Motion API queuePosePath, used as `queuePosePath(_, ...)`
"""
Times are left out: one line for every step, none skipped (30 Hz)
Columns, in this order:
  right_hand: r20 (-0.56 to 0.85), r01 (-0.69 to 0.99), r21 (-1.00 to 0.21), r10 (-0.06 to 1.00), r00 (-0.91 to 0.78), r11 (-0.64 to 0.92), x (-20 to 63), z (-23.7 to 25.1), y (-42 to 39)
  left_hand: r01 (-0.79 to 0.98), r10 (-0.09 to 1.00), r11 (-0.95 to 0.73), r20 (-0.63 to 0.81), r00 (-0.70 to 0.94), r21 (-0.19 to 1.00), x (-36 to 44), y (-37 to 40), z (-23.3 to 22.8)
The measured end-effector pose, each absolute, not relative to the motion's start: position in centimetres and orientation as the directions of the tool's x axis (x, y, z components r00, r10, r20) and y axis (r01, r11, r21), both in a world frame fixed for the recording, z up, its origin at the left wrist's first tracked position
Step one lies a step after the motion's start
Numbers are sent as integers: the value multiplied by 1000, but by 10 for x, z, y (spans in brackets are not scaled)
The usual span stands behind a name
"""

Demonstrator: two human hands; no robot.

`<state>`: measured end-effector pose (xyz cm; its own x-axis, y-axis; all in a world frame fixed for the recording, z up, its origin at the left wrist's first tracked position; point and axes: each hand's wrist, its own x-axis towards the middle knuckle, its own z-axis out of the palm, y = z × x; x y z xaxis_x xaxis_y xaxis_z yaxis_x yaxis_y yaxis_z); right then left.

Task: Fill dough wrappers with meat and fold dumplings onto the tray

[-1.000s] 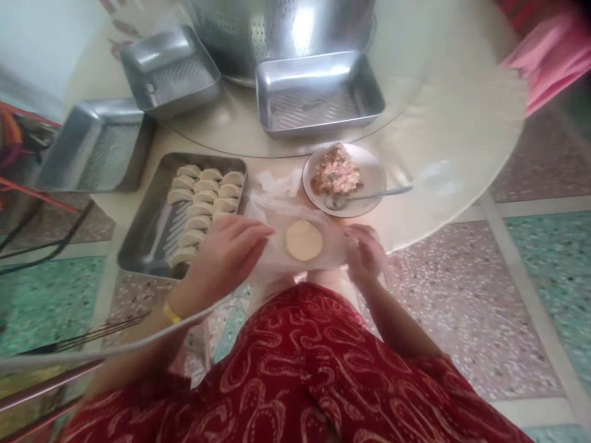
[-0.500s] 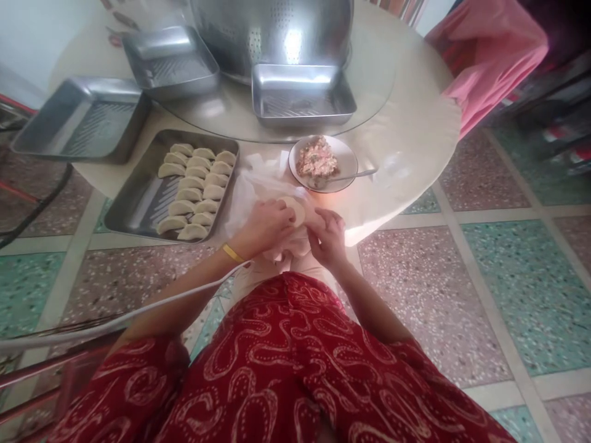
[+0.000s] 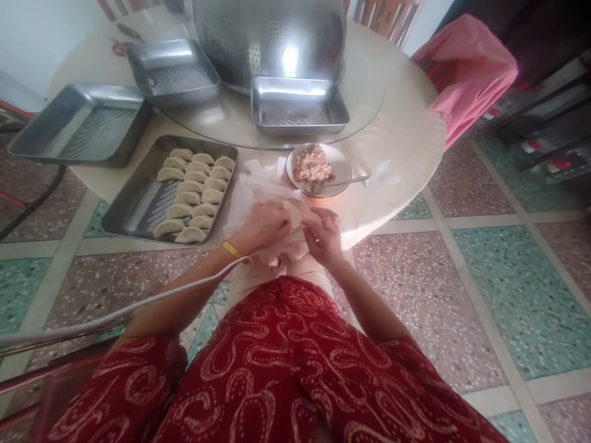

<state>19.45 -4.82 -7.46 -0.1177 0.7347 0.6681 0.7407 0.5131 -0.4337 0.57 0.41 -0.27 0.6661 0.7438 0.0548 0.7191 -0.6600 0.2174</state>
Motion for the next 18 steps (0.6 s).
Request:
queuePosePath(668,728,-438,733,-128,527,194,-72,-45,714,741,-664,65,669,222,5,6,-2)
queuePosePath(664,719,-441,735,-141,536,193,-69,-42,706,735,-670,74,674,228,5,8,-2)
queuePosePath(653,714,-445,742,-154,540,192,-67,-38,698,729,-677,83,680,234,4,11,-1)
queuePosePath(637,713,-447,752,-169,539,191,-65,-35,690,724,-683,92,684,240,4,13,0)
queuePosePath(621,716,-445,762,-185,537,190,-62,-31,684,720,-687,102,686,245,3,16,1)
queuePosePath(606,722,-438,769,-204,536,189,-61,-27,681,719,-689,111,686,248,3,18,2)
queuePosePath(593,727,-425,773,-226,539,188,-59,-24,681,721,-687,121,682,253,3,21,3)
queuePosePath(579,731,-411,775,-252,545,187,-57,-20,681,725,-683,133,676,262,3,23,3)
queuePosePath(565,733,-399,777,-276,551,186,-56,-17,680,730,-678,145,668,279,3,25,4)
queuePosePath(550,732,-393,780,-298,557,186,-54,-13,677,736,-671,156,659,303,2,26,4)
queuePosePath(537,727,-395,784,-313,561,186,-51,-9,673,741,-663,165,650,329,1,28,5)
queuePosePath(529,721,-401,785,-322,565,186,-48,-6,669,748,-654,171,641,354,0,29,7)
queuePosePath(526,713,-409,786,-326,569,187,-44,-2,668,755,-645,177,631,371,-2,29,8)
queuePosePath(526,704,-421,786,-324,572,188,-39,3,668,765,-633,183,617,393,-5,29,11)
queuePosePath(528,693,-435,787,-320,574,190,-35,8,663,779,-613,191,597,429,-8,29,13)
queuePosePath(526,680,-453,789,-318,577,192,-30,14,650,795,-588,197,573,482,-11,29,16)
queuePosePath(519,663,-477,794,-317,577,195,-24,21,626,812,-558,201,548,545,-14,28,18)
queuePosePath(504,640,-506,801,-324,578,197,-20,29,594,826,-526,198,528,609,-16,28,19)
